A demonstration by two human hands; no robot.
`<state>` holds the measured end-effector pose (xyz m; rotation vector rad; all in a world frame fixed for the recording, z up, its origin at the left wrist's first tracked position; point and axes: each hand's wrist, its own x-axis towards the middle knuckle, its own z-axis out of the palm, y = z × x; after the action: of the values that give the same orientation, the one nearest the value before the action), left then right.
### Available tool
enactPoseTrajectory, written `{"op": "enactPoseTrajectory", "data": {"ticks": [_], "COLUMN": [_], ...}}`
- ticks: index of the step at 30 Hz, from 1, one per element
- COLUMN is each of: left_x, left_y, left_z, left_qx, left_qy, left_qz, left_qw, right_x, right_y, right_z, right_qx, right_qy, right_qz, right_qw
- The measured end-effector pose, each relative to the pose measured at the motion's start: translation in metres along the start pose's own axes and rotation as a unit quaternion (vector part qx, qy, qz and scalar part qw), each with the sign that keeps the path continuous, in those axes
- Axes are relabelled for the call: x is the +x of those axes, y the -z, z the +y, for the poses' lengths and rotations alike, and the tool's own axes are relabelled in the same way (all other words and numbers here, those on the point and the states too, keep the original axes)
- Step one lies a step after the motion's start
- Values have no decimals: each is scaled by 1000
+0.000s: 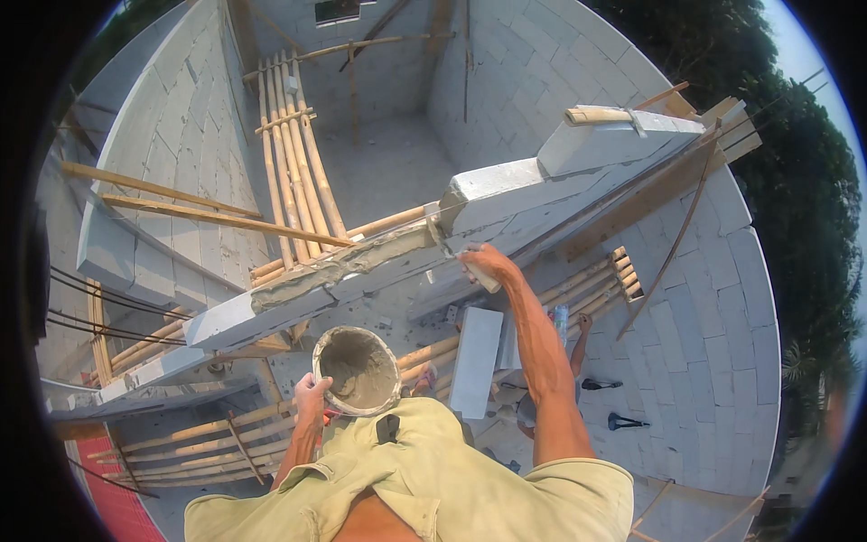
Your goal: The person spreads mortar along a wall using a trowel, positions concrete blocks on top by hand, and taps and aligns the blocks using a hatchet and a wooden board.
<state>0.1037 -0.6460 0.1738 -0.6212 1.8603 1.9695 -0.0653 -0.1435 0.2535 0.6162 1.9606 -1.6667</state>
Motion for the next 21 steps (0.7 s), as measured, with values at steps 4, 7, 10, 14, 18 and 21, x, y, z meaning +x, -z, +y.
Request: {"op": "enactPoseTrajectory", "data": {"ticks": [4, 7, 10, 14, 18, 21], "left_x": [-6, 1, 11, 4, -2, 5], "left_y": [12, 41, 52, 64, 63, 64], "left_z": [9, -9, -27, -39, -40, -53], "left_qx": [-12, 8, -15, -14, -23, -48], "left_qy": [-5, -33, -33, -10, -14, -11], "left_qz": [33, 49, 84, 116, 128, 126], "left_qw": [999, 998, 996, 993, 991, 991], "right_x": [10, 16, 24, 6, -26, -15], "right_y": [6, 10, 14, 13, 12, 21], "right_z": [-19, -27, -31, -30, -40, -40], "right_qx": [-19, -31, -45, -4, 51, 9], "right_qy": [18, 43, 3, 33, 114, 86], "right_qz": [13, 15, 23, 29, 20, -4], "right_qw": [1000, 998, 999, 999, 992, 996]}}
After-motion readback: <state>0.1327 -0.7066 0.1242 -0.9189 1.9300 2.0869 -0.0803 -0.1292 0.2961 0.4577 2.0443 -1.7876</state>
